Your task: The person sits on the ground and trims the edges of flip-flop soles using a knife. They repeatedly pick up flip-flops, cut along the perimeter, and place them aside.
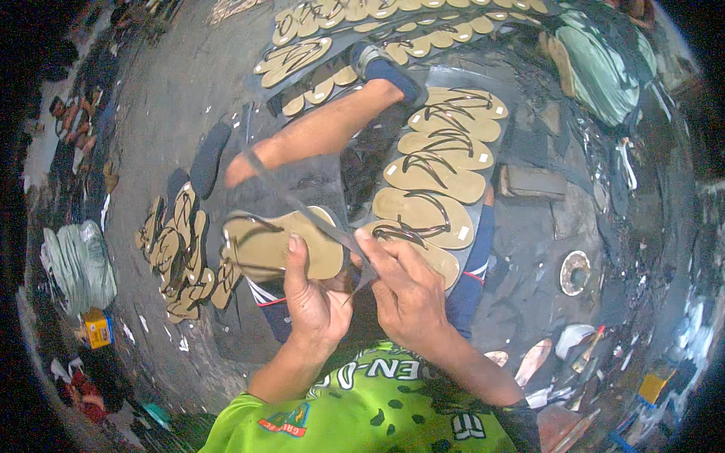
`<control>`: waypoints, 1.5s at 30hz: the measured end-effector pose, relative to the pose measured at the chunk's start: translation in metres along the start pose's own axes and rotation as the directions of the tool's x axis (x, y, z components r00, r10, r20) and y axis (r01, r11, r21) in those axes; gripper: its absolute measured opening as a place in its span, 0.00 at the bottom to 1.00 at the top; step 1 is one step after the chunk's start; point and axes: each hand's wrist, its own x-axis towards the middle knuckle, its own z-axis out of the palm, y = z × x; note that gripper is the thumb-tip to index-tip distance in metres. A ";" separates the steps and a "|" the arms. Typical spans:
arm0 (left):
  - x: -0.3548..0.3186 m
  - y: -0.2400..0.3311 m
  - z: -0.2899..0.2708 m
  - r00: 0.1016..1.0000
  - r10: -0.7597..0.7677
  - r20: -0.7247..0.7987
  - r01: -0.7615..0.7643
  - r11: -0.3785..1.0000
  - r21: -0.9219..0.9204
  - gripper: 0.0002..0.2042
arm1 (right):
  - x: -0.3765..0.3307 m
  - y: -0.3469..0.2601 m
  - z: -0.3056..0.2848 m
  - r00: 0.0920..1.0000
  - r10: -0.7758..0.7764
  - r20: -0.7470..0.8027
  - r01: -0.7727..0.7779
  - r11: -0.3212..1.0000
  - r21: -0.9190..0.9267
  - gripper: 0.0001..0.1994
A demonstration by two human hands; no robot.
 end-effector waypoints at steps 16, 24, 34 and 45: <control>-0.005 0.004 0.027 0.973 -0.206 0.108 0.167 0.942 0.292 0.16 | -0.030 0.000 -0.039 0.987 0.110 -0.113 -0.132 0.969 -0.208 0.24; -0.014 0.018 -0.020 0.947 -0.295 0.125 0.203 0.854 0.480 0.29 | -0.015 -0.019 -0.068 0.905 0.288 0.314 -0.299 0.954 -0.014 0.16; -0.017 0.048 -0.063 0.803 -0.570 0.172 0.459 0.778 0.430 0.31 | -0.018 0.021 -0.022 0.877 0.126 0.464 -0.202 0.972 0.119 0.24; -0.017 0.057 -0.070 0.773 -0.596 0.218 0.506 0.786 0.356 0.29 | 0.011 0.020 0.037 0.933 -0.096 0.348 0.209 0.930 -0.301 0.17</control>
